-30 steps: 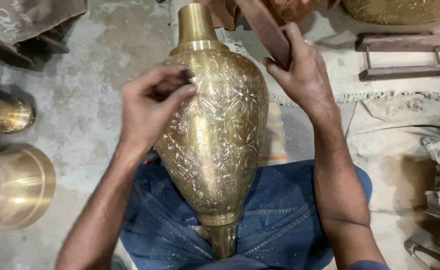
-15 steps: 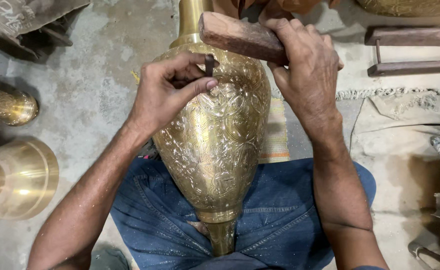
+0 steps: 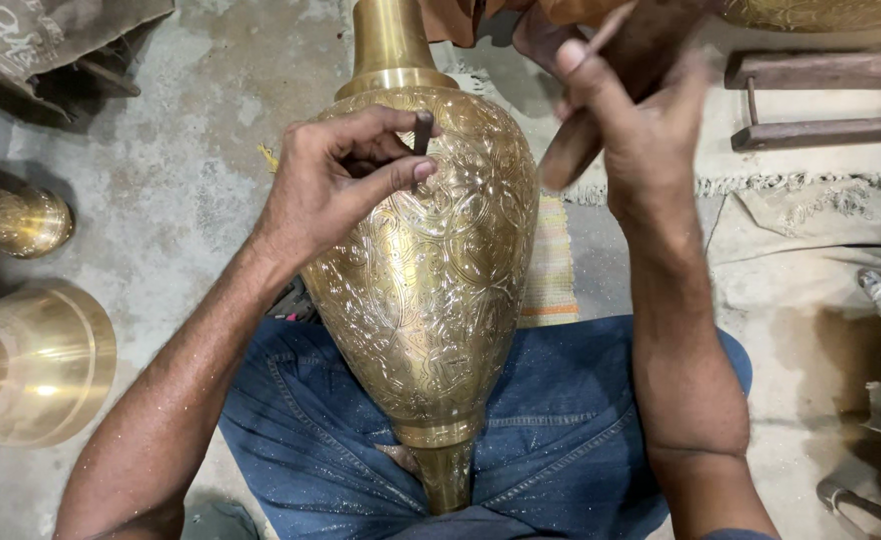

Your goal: The person sits cross-legged on the floor holding a large brass vase between their legs. They hold a small chisel against the vase's embossed surface and strike it with a wooden mallet, working the chisel across different spots to carve the decorative pattern, occasionally repositioning the vase and chisel.

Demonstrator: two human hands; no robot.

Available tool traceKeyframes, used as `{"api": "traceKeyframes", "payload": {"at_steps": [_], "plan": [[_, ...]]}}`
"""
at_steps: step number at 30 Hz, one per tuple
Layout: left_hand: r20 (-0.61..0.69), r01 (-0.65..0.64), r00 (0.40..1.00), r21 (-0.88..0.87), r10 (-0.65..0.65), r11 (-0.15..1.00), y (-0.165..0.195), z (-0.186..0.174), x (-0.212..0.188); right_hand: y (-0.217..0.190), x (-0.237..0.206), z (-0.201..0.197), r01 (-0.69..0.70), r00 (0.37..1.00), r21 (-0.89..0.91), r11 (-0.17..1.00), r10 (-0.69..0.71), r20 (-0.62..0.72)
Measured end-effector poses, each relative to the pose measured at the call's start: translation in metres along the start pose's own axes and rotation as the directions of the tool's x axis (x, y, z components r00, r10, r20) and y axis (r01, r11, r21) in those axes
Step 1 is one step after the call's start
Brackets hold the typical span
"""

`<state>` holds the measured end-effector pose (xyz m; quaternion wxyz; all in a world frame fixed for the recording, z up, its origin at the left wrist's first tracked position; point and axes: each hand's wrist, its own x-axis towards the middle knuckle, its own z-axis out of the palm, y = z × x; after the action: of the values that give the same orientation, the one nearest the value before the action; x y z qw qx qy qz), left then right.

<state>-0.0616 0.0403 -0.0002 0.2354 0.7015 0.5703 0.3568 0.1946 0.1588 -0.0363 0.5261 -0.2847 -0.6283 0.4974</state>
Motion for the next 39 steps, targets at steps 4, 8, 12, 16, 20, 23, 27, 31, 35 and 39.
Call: {"api": "traceKeyframes", "payload": {"at_steps": [4,8,12,16,20,23,27,31,35,39], "plan": [[0.0,-0.052,0.999,0.056,0.052,0.997,-0.004,-0.004,-0.001,0.006,0.002,0.001,0.525,0.821,-0.812,0.255,-0.402,0.405],[0.015,-0.032,0.999,0.054,0.032,0.998,-0.005,-0.008,-0.002,0.016,0.002,0.006,0.362,0.927,-0.38,0.851,-0.284,0.246],[0.015,-0.031,0.999,0.067,0.03,0.997,-0.008,-0.011,-0.001,0.018,0.003,0.011,0.386,0.923,-0.715,0.583,-0.239,0.303],[0.012,-0.033,0.999,0.055,0.032,0.998,-0.013,-0.014,-0.003,0.013,0.005,0.023,-0.003,0.986,-0.348,0.937,0.06,0.155],[0.038,-0.009,0.999,0.142,0.004,0.99,-0.018,-0.018,-0.002,0.008,0.0,0.026,0.474,0.88,-0.657,0.586,-0.314,0.356],[0.027,0.012,1.0,0.017,-0.012,1.0,-0.018,-0.02,-0.003,0.011,0.0,0.03,0.347,0.928,-0.429,0.834,-0.238,0.286],[0.026,0.006,1.0,0.116,-0.009,0.993,-0.017,-0.023,-0.001,0.017,0.001,0.034,0.305,0.952,-0.715,0.629,-0.172,0.254],[0.021,-0.025,0.999,0.06,0.024,0.998,-0.016,-0.025,-0.001,0.023,0.004,0.039,0.283,0.95,-0.308,0.909,-0.22,0.222],[0.033,-0.028,0.999,0.095,0.025,0.995,-0.018,-0.026,0.0,0.023,0.004,0.043,0.337,0.941,-0.703,0.627,-0.208,0.265],[0.05,0.008,0.999,0.101,-0.014,0.995,-0.022,-0.029,0.001,0.022,0.003,0.045,0.373,0.927,-0.689,0.621,-0.225,0.3]]}}
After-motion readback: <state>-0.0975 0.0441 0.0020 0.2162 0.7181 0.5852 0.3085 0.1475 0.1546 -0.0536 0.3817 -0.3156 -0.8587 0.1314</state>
